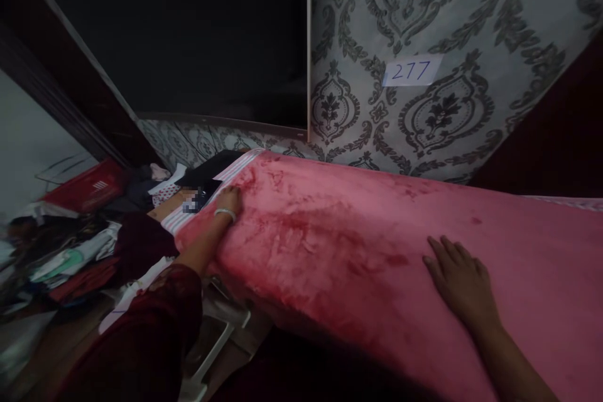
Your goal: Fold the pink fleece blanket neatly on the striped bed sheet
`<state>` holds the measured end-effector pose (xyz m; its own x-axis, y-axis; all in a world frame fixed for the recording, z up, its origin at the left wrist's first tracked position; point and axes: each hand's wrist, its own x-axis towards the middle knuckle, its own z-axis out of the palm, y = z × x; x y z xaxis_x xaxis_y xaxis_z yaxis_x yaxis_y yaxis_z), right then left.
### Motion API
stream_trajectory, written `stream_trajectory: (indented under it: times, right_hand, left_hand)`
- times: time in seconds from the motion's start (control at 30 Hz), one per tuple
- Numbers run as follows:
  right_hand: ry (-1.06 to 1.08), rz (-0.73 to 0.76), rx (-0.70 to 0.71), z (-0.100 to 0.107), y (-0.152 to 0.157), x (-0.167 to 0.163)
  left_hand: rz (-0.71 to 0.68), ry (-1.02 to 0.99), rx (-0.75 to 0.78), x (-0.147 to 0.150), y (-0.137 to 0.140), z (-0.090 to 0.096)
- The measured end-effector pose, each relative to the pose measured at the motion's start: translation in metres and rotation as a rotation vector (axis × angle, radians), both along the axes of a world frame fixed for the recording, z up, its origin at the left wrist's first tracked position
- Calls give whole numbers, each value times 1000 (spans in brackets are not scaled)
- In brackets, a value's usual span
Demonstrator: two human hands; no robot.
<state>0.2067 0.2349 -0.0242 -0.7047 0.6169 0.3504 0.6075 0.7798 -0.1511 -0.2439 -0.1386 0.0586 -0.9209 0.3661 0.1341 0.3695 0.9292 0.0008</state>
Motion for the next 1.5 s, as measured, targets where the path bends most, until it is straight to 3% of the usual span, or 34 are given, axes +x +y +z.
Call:
stream_trajectory:
  times: [0.13, 0.43, 0.73, 0.83, 1.0, 1.13, 1.27, 1.4, 1.5]
  right_hand:
    - [-3, -18, -3, 5, -5, -3]
    - [-27, -39, 10, 6, -3, -2]
    - [-19, -36, -3, 5, 0, -1]
    - [-38, -41, 3, 6, -1, 0]
    - [-41, -36, 23, 4, 1, 1]
    - [-52, -27, 29, 4, 0, 1]
    - [-67, -28, 23, 8, -3, 0]
    - [-67, -42, 16, 9, -2, -2]
    - [-76, -46, -8, 10, 1, -2]
  left_hand:
    - [59, 33, -6, -12, -14, 8]
    - [160, 83, -16, -39, -8, 13]
    - [199, 131, -8, -37, -11, 17]
    - [104, 144, -20, -32, -8, 18]
    - [-243, 39, -96, -25, -2, -1]
    - [-190, -108, -154, -26, -2, -17]
    - [-179, -116, -156, -28, -3, -11]
    - [-135, -93, -123, -2, 18, 4]
    - [-186, -76, -89, 49, 57, 4]
